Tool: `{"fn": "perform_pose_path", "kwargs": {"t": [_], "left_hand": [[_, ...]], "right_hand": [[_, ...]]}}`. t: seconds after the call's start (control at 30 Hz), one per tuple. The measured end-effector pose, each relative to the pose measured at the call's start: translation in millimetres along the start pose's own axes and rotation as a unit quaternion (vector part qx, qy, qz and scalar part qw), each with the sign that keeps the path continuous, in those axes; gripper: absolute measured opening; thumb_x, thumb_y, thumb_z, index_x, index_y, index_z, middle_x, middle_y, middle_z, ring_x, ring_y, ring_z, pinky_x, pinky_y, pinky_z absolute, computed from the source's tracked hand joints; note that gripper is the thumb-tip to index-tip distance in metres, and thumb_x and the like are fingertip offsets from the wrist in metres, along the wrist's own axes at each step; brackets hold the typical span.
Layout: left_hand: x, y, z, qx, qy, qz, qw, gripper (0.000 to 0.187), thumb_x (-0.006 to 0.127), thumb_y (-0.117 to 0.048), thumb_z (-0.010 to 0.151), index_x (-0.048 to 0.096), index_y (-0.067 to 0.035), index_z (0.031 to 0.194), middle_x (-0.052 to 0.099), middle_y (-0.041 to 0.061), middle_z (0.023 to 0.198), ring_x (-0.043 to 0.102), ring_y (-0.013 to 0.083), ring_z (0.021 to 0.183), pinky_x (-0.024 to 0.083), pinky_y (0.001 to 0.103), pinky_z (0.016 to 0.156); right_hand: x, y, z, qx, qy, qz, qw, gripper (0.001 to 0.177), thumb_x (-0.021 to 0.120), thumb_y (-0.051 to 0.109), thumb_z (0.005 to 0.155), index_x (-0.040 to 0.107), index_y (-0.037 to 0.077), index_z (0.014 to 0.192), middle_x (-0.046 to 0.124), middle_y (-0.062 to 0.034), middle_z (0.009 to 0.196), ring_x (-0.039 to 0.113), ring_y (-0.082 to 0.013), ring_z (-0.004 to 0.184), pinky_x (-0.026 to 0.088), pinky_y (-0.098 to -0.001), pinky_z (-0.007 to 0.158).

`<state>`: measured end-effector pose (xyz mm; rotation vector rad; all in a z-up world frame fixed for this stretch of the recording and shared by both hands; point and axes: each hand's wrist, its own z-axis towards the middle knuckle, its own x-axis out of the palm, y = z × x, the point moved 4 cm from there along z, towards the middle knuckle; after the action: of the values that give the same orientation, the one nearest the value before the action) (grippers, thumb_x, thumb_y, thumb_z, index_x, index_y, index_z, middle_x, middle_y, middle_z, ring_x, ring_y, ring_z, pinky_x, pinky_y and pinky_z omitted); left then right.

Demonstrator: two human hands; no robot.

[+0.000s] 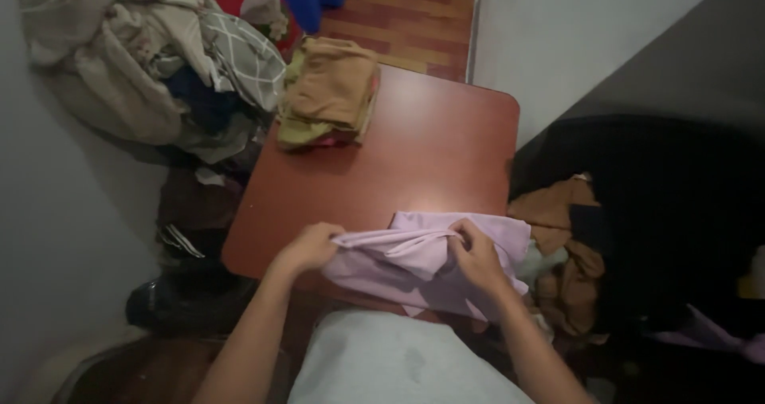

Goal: Fold various items of clothing on a flat surface.

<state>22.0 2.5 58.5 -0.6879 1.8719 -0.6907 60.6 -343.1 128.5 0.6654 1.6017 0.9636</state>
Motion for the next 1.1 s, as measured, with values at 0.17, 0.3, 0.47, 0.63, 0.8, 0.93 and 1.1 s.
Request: {"fn": "perform_pose_path", "kwargs": {"t": [0.17, 0.3, 0.47, 0.63, 0.8, 0.93, 1.1], "left_hand": [[-43.9, 26.9, -2.1, 0.037, -0.178, -0.215, 0.960, 0.035, 0.046, -0.003, 0.090, 0.076, -0.005, 0.108, 0.073, 0.010, 0.096, 0.069, 0.0181, 0.088, 0.055, 0.035, 0.079], [-111.5, -14.3, -24.7, -0.045, -0.195, -0.456, 0.867, 0.027, 0.048, -0.010, 0.099, 0.074, -0.006, 0.108, 0.071, 0.001, 0.093, 0.064, 0.0119, 0.082, 0.052, 0.028, 0.072], [-110.3, -39.3, -17.2, 0.004, -0.157, -0.140, 0.978, 0.023, 0.066, -0.016, 0.087, 0.076, -0.003, 0.102, 0.073, 0.014, 0.089, 0.067, 0.0213, 0.081, 0.054, 0.036, 0.072], [-51.2, -121.0, -29.3, 0.056, -0.088, -0.116, 0.988, 0.037, 0.070, -0.022, 0.071, 0.075, -0.005, 0.104, 0.077, 0.019, 0.092, 0.077, 0.0297, 0.083, 0.059, 0.039, 0.075], [-47.8, -141.2, -38.0, 0.035, -0.066, -0.101, 0.992, 0.037, 0.072, -0.036, 0.085, 0.074, 0.000, 0.097, 0.072, 0.028, 0.091, 0.073, 0.0392, 0.090, 0.056, 0.043, 0.082], [-31.6, -65.8, -13.0, 0.075, -0.036, -0.007, 0.997, 0.047, 0.079, -0.039, 0.079, 0.071, 0.001, 0.102, 0.070, 0.029, 0.096, 0.071, 0.0422, 0.092, 0.055, 0.047, 0.079], [-31.1, -8.0, -18.0, -0.036, 0.166, 0.099, 0.981, 0.041, 0.067, -0.038, 0.089, 0.075, -0.003, 0.109, 0.073, 0.023, 0.105, 0.072, 0.0343, 0.100, 0.054, 0.044, 0.087]], "right_hand": [[21.8, 17.5, -4.6, 0.017, 0.081, 0.034, 0.996, 0.020, 0.060, 0.016, 0.101, 0.069, 0.000, 0.092, 0.066, -0.0058, 0.076, 0.060, -0.0126, 0.074, 0.052, -0.0295, 0.070], [28.1, 16.6, 8.2, -0.011, 0.053, 0.128, 0.990, 0.028, 0.055, 0.011, 0.103, 0.069, -0.003, 0.084, 0.077, -0.0074, 0.081, 0.070, -0.0126, 0.077, 0.056, -0.0287, 0.074], [48.8, 52.3, 21.8, -0.026, 0.076, 0.160, 0.984, 0.012, 0.064, 0.010, 0.097, 0.067, -0.001, 0.098, 0.076, -0.0100, 0.093, 0.072, -0.0128, 0.086, 0.058, -0.0290, 0.077], [109.7, 87.5, 13.4, 0.014, 0.166, 0.101, 0.981, 0.045, 0.078, 0.005, 0.078, 0.062, 0.006, 0.119, 0.071, -0.0111, 0.105, 0.069, -0.0155, 0.089, 0.059, -0.0324, 0.074], [119.1, -20.4, 36.3, -0.004, -0.016, 0.005, 1.000, 0.027, 0.071, 0.003, 0.086, 0.064, 0.006, 0.113, 0.069, -0.0096, 0.101, 0.067, -0.0165, 0.091, 0.054, -0.0316, 0.075], [56.1, -66.0, 46.7, -0.018, -0.180, 0.031, 0.983, 0.008, 0.060, 0.001, 0.101, 0.062, 0.007, 0.106, 0.062, -0.0092, 0.096, 0.062, -0.0194, 0.079, 0.054, -0.0317, 0.067], [-20.6, -44.4, 46.1, 0.024, -0.227, 0.224, 0.948, 0.007, 0.055, 0.017, 0.105, 0.056, 0.016, 0.112, 0.062, 0.0000, 0.095, 0.059, -0.0112, 0.071, 0.051, -0.0257, 0.052]]}}
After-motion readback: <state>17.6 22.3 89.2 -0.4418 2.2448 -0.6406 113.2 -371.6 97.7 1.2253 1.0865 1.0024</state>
